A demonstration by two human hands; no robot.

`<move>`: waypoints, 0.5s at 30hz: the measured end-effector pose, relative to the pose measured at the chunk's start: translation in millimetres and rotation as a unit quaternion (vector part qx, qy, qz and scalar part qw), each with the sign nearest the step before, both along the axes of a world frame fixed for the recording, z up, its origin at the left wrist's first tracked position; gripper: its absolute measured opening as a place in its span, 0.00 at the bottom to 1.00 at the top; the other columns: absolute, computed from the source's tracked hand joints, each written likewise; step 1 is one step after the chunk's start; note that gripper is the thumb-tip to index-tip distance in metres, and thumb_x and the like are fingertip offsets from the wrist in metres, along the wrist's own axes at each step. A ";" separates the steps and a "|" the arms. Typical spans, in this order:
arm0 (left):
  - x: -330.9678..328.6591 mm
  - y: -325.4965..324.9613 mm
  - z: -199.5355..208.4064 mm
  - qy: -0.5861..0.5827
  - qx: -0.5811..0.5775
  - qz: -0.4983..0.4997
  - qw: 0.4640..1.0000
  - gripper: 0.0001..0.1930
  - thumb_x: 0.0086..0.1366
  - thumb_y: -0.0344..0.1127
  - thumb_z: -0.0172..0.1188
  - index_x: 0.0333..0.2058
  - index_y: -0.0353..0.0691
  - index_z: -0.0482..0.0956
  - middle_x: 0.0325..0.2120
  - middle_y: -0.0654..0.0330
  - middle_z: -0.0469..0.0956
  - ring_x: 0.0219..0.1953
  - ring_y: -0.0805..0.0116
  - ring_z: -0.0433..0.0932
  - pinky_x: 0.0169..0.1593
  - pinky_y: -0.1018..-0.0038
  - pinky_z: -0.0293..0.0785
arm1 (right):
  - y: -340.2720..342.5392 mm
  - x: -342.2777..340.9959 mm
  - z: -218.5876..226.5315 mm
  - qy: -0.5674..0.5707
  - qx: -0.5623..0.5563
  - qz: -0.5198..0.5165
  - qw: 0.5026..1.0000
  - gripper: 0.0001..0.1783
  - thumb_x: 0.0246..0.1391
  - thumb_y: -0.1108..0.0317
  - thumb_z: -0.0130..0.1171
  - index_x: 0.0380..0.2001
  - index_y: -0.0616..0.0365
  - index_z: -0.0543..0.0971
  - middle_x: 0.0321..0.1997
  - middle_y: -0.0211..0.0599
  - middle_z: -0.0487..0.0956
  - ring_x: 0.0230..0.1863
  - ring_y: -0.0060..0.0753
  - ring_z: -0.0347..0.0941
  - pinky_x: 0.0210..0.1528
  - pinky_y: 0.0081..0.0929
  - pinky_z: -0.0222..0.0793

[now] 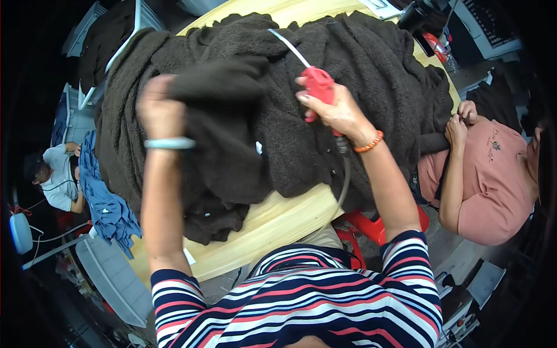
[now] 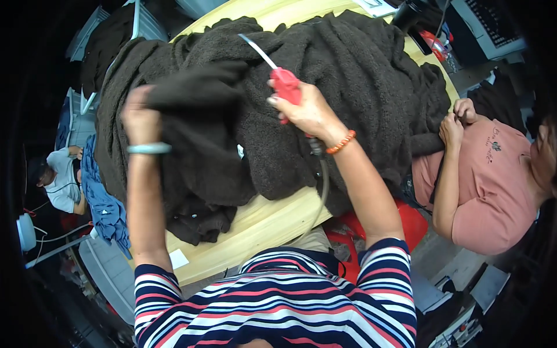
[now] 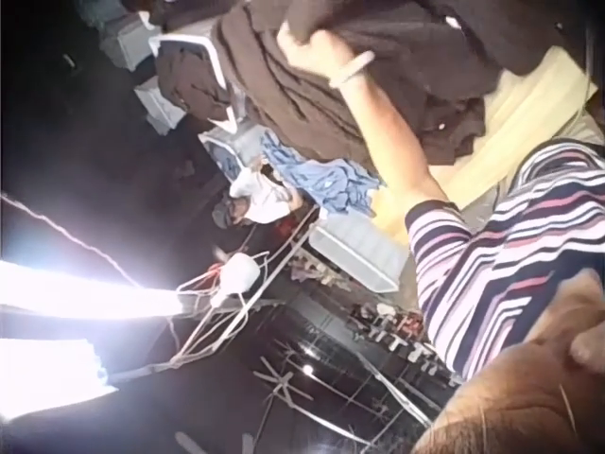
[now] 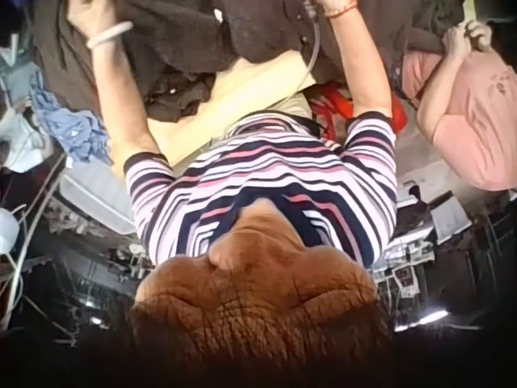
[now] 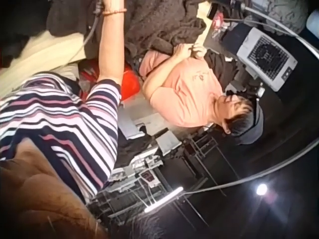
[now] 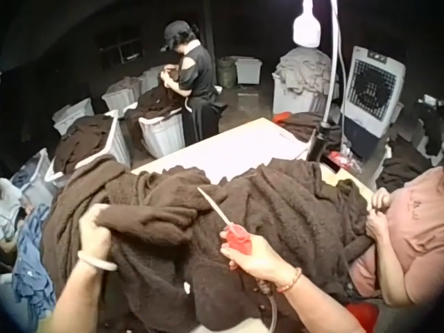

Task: Trim loose threads from finished brown garments using scissors.

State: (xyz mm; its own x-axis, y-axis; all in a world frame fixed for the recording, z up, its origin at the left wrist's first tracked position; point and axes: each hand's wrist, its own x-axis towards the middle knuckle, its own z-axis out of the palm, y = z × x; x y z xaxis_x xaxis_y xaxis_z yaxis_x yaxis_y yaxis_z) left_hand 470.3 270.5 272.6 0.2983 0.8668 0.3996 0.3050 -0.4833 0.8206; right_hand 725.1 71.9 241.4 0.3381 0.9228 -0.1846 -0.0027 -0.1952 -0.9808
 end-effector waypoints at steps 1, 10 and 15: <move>-29.0 45.4 13.7 -0.017 -0.043 0.091 0.995 0.19 0.56 0.19 0.45 0.42 0.34 0.81 0.33 0.58 0.81 0.34 0.65 0.79 0.42 0.71 0.76 | -13.6 11.0 -1.6 -0.004 -0.021 -0.017 1.000 0.22 0.58 0.62 0.64 0.54 0.56 0.76 0.27 0.22 0.76 0.23 0.13 0.73 0.20 0.13 0.60; -198.6 152.6 -33.7 -0.188 -0.305 0.238 0.903 0.33 0.62 0.53 0.60 0.49 0.21 0.75 0.45 0.48 0.80 0.44 0.57 0.80 0.50 0.67 0.75 | -46.4 15.1 -46.2 -0.004 -0.057 0.006 0.998 0.21 0.59 0.65 0.63 0.52 0.63 0.75 0.31 0.26 0.77 0.25 0.16 0.73 0.25 0.18 0.68; -152.2 130.1 -7.3 -0.095 -0.224 0.270 0.932 0.32 0.63 0.51 0.58 0.49 0.20 0.76 0.44 0.46 0.80 0.42 0.56 0.80 0.51 0.66 0.74 | -45.4 16.3 -36.8 -0.037 -0.092 0.028 0.995 0.22 0.58 0.65 0.62 0.54 0.63 0.75 0.35 0.30 0.79 0.25 0.16 0.74 0.25 0.18 0.68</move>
State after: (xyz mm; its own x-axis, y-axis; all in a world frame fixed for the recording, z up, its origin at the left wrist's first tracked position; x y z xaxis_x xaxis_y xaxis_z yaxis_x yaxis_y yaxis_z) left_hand 318.1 400.6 265.3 -0.2687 0.9625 -0.0364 0.2341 0.1020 0.9669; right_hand 741.4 26.5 204.6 0.3059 0.8939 -0.3276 0.0851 -0.3684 -0.9258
